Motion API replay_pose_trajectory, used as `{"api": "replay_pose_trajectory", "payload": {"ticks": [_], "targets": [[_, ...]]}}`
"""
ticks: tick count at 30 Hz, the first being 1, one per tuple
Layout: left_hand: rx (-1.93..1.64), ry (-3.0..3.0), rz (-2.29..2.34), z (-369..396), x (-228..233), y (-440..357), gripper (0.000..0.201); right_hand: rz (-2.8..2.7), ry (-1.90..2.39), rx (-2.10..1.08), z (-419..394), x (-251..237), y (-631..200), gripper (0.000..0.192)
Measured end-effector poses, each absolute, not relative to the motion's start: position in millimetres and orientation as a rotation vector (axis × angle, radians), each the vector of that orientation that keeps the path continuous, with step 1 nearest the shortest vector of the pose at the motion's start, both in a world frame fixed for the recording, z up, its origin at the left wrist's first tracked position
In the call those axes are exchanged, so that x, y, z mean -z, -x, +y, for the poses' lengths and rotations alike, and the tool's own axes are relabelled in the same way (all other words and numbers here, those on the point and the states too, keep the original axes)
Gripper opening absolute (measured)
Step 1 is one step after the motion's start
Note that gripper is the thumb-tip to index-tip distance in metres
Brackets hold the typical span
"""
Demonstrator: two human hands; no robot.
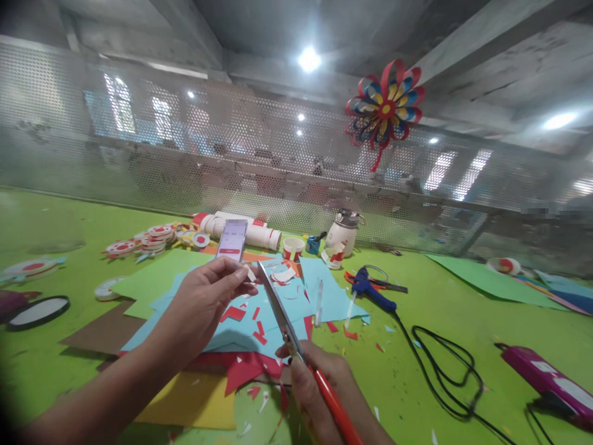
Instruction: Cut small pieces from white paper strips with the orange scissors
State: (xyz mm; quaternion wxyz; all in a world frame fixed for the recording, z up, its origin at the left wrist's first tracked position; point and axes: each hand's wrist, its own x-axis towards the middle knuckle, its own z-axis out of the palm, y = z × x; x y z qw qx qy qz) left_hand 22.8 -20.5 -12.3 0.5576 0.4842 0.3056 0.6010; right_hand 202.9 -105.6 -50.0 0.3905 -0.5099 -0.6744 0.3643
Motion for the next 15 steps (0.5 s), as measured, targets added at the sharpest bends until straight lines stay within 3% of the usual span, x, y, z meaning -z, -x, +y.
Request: {"api": "replay_pose_trajectory", "payload": {"ticks": [7, 15], "targets": [[-1.374, -1.153, 0.686, -16.1, 13.7, -21.1, 0.013, -1.575, 1.282, -1.009, -106.6, 51.7, -203.3, 0.042], [-1.362, -1.180, 0.659, -10.0, 16.2, -14.1, 0.012, -1.541, 1.225, -1.099, -104.6, 58.4, -206.5, 0.048]]}}
